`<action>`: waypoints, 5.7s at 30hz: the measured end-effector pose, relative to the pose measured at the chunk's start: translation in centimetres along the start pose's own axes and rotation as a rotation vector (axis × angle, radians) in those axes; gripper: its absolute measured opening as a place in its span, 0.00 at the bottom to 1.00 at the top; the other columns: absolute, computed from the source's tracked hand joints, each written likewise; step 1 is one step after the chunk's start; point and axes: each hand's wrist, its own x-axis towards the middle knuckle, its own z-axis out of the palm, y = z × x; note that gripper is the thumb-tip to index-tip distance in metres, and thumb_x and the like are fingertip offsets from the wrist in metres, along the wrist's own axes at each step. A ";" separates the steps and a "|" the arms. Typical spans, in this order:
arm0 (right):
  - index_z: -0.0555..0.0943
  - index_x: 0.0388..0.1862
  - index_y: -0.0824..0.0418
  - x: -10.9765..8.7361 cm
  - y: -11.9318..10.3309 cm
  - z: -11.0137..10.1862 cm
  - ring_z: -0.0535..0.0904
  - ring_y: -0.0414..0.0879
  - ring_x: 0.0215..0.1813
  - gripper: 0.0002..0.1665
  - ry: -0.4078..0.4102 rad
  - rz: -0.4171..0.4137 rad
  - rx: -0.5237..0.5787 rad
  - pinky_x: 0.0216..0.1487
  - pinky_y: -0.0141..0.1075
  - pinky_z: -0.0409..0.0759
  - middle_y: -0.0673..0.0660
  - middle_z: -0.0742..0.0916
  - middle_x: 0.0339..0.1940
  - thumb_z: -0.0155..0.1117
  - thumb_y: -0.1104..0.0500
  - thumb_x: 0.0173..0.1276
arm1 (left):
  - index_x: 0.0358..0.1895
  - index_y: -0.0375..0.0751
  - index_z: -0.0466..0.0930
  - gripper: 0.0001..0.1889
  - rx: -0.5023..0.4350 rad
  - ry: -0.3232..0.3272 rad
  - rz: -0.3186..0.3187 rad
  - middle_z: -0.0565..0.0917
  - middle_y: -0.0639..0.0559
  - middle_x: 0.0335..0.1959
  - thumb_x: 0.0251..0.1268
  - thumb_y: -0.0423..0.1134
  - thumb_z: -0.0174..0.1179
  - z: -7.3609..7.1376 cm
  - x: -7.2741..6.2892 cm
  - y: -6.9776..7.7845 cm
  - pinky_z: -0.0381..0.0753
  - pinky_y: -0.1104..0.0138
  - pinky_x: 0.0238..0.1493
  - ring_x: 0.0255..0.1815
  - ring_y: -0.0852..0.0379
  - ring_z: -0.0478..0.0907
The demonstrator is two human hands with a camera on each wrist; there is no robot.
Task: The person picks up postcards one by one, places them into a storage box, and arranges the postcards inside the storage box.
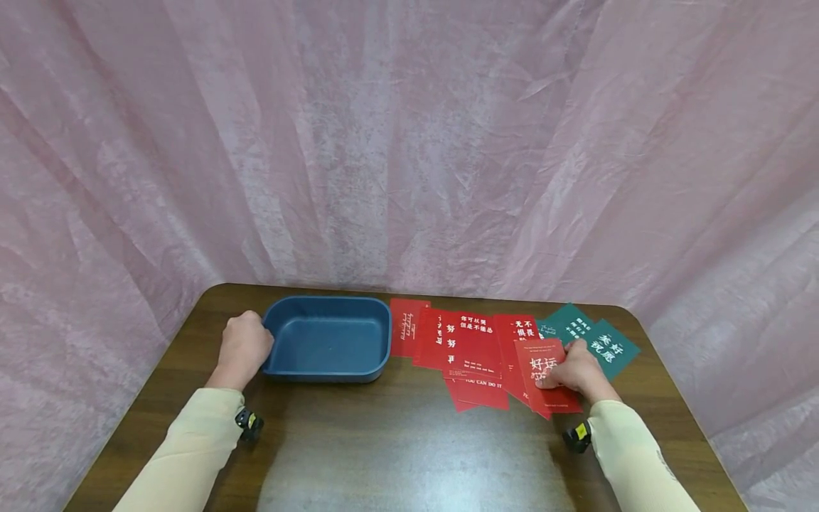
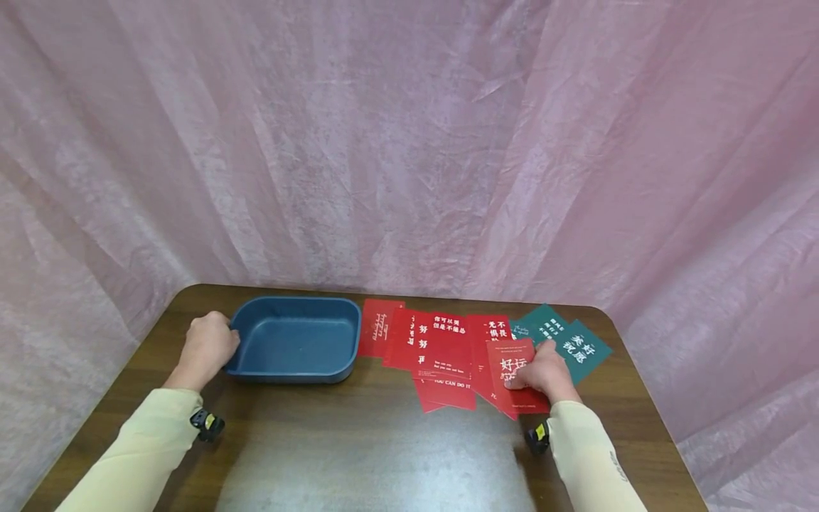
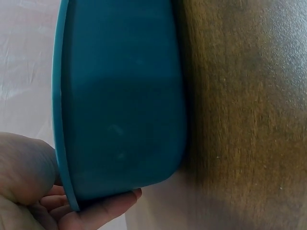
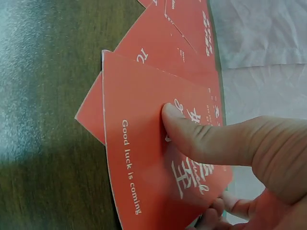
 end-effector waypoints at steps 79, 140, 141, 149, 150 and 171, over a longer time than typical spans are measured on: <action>0.83 0.50 0.50 -2.9 -27.1 17.8 0.79 0.36 0.36 0.18 -0.170 -0.829 0.036 0.32 0.28 0.80 0.47 0.86 0.46 0.66 0.53 0.59 | 0.29 0.25 0.79 0.10 0.031 -0.020 -0.031 0.81 0.35 0.21 0.56 0.32 0.55 0.8 -0.2 0.8 0.80 0.56 0.18 0.17 0.49 0.77; 0.78 0.58 0.52 -2.8 -26.5 17.9 0.77 0.43 0.56 0.27 0.045 -1.011 -0.298 0.57 0.37 0.78 0.49 0.83 0.55 0.66 0.47 0.60 | 0.35 0.23 0.79 0.12 0.048 -0.038 -0.047 0.82 0.30 0.29 0.56 0.33 0.58 1.3 1.5 1.0 0.83 0.52 0.24 0.22 0.43 0.80; 0.78 0.59 0.51 -3.0 -26.2 17.4 0.76 0.43 0.58 0.27 0.058 -1.023 -0.291 0.59 0.38 0.78 0.49 0.83 0.56 0.66 0.47 0.60 | 0.34 0.23 0.79 0.12 0.049 -0.030 -0.045 0.82 0.30 0.28 0.56 0.33 0.57 1.4 1.5 1.0 0.83 0.51 0.24 0.22 0.43 0.80; 0.78 0.58 0.54 -2.2 -22.0 12.6 0.75 0.48 0.62 0.29 0.278 -1.062 -0.239 0.65 0.46 0.71 0.54 0.81 0.58 0.67 0.47 0.59 | 0.35 0.23 0.79 0.12 0.055 -0.023 -0.043 0.82 0.30 0.29 0.57 0.34 0.57 1.9 1.5 1.0 0.83 0.51 0.22 0.23 0.42 0.81; 0.78 0.58 0.55 -2.1 -21.3 12.0 0.74 0.49 0.62 0.29 0.318 -1.049 -0.229 0.64 0.48 0.71 0.55 0.81 0.58 0.68 0.48 0.58 | 0.35 0.23 0.79 0.12 0.055 -0.022 -0.043 0.82 0.30 0.29 0.56 0.34 0.57 1.9 1.5 1.0 0.83 0.52 0.22 0.23 0.42 0.81; 0.73 0.61 0.63 -0.6 -8.7 3.5 0.71 0.62 0.62 0.33 0.564 -0.522 -0.111 0.54 0.60 0.74 0.65 0.76 0.62 0.66 0.50 0.58 | 0.37 0.23 0.78 0.13 0.059 -0.058 -0.074 0.82 0.29 0.31 0.57 0.33 0.58 1.7 1.6 0.6 0.83 0.52 0.23 0.23 0.43 0.81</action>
